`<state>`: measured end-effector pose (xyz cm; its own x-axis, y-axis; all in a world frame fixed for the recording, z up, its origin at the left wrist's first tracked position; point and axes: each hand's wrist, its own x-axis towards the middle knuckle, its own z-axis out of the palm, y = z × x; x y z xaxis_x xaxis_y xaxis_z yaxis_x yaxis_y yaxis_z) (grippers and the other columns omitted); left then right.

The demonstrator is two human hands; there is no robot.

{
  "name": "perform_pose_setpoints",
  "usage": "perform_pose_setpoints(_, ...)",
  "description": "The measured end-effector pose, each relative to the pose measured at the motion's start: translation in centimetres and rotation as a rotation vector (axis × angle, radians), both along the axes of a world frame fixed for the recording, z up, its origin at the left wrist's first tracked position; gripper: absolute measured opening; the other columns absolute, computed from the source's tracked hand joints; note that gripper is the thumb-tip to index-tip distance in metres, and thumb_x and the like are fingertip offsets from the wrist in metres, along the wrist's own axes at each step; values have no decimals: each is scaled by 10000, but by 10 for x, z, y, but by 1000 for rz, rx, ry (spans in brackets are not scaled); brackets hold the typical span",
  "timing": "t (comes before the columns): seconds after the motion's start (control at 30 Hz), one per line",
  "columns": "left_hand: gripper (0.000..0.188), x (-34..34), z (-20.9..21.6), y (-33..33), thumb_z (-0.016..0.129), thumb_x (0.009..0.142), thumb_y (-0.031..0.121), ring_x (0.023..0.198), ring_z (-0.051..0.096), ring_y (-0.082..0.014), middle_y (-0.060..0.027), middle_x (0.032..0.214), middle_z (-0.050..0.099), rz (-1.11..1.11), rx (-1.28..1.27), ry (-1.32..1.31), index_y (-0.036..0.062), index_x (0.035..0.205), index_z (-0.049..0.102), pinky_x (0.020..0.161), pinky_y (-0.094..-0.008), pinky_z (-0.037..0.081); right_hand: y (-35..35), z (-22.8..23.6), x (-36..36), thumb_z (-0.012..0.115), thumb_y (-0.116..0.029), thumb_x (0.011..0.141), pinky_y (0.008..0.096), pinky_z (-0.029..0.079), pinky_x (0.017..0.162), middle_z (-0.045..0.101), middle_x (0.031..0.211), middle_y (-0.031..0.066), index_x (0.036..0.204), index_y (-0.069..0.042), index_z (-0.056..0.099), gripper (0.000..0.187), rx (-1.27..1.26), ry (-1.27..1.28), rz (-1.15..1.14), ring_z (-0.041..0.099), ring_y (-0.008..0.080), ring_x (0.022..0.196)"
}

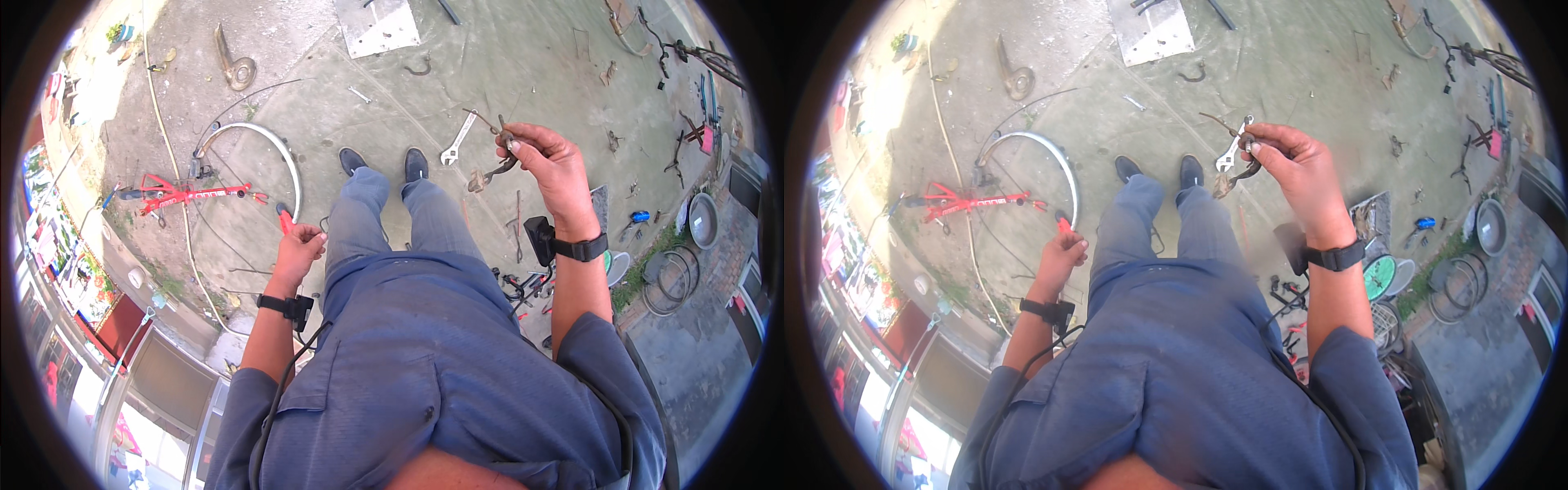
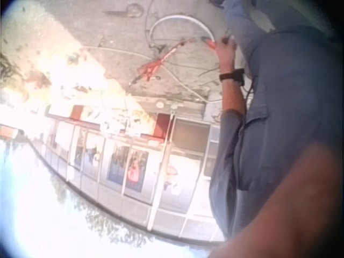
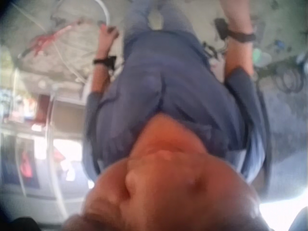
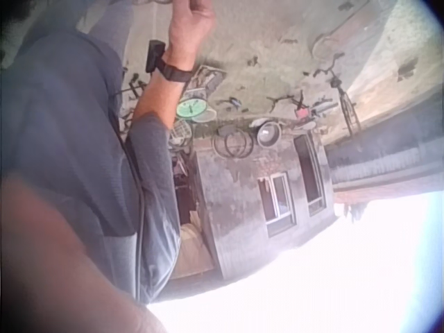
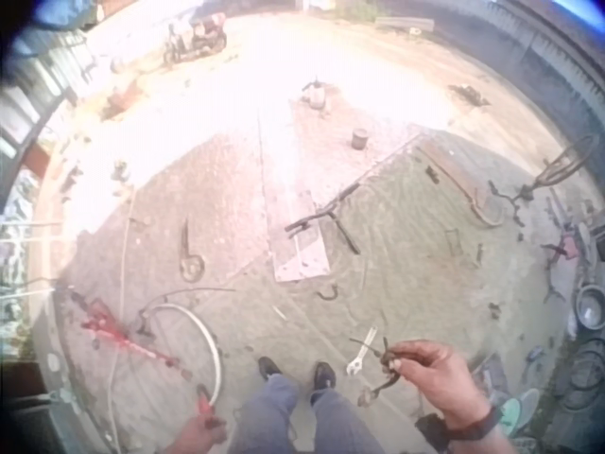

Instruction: The person assembles a bicycle brake caliper by hand, inserting a spring, attaching brake pads, and securing them with a bolt and nut. The person then tightens the assembly and holds the completed brake caliper.

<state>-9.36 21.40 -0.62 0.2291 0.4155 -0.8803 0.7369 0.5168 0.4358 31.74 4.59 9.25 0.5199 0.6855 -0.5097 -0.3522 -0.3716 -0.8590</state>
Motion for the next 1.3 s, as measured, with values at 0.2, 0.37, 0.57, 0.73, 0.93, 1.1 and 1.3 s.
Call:
perform_pose_setpoints(0.2,205,22,-18,31,682,875,94,759,636,-131,-61,902,658,-55,60,-61,-10,1041,622,669,-273,513,12,-8,-5,648,-24,913,276,523,828,729,1015,104,1166,19,666,257,-31,-5,-5,693,154,901)
perform_pose_setpoints(0.37,227,45,-72,105,648,882,77,781,640,-138,-72,958,662,-163,36,-119,-9,1091,621,683,-284,519,63,-44,-26,648,-13,909,281,529,831,727,1018,109,1169,23,662,263,-96,11,-55,697,166,907)
perform_pose_setpoints(0.57,285,101,-129,163,635,901,129,871,658,-161,-80,1026,659,-234,-1,-165,-12,1148,606,738,-294,515,101,-105,-48,628,15,910,283,536,838,724,1009,107,1154,31,666,248,-125,108,-70,694,160,910)
perform_pose_setpoints(0.73,249,155,-200,188,626,903,88,808,658,-146,-89,972,678,-283,48,-192,-22,1126,616,711,-291,524,126,-185,-44,617,23,913,276,537,839,723,1006,93,1145,31,672,239,-101,174,-26,689,151,903)
perform_pose_setpoints(0.93,232,200,-297,189,601,898,80,820,662,-157,-90,955,689,-373,102,-203,-13,1108,632,741,-303,523,153,-295,-21,618,-5,920,257,529,815,722,1019,79,1165,24,669,252,-105,202,36,666,114,900)
perform_pose_setpoints(1.1,226,226,-365,194,583,868,50,894,670,-225,-125,976,700,-496,226,-180,-5,1076,651,804,-338,520,175,-375,-3,678,-71,868,243,499,758,707,919,30,1129,3,699,272,-126,176,34,618,83,822)
perform_pose_setpoints(1.3,245,240,-412,195,550,839,13,947,672,-291,-177,1007,689,-632,385,-199,0,1057,660,841,-375,520,194,-440,15,642,-28,892,240,521,779,722,946,54,1133,24,689,251,-134,100,158,657,89,868)
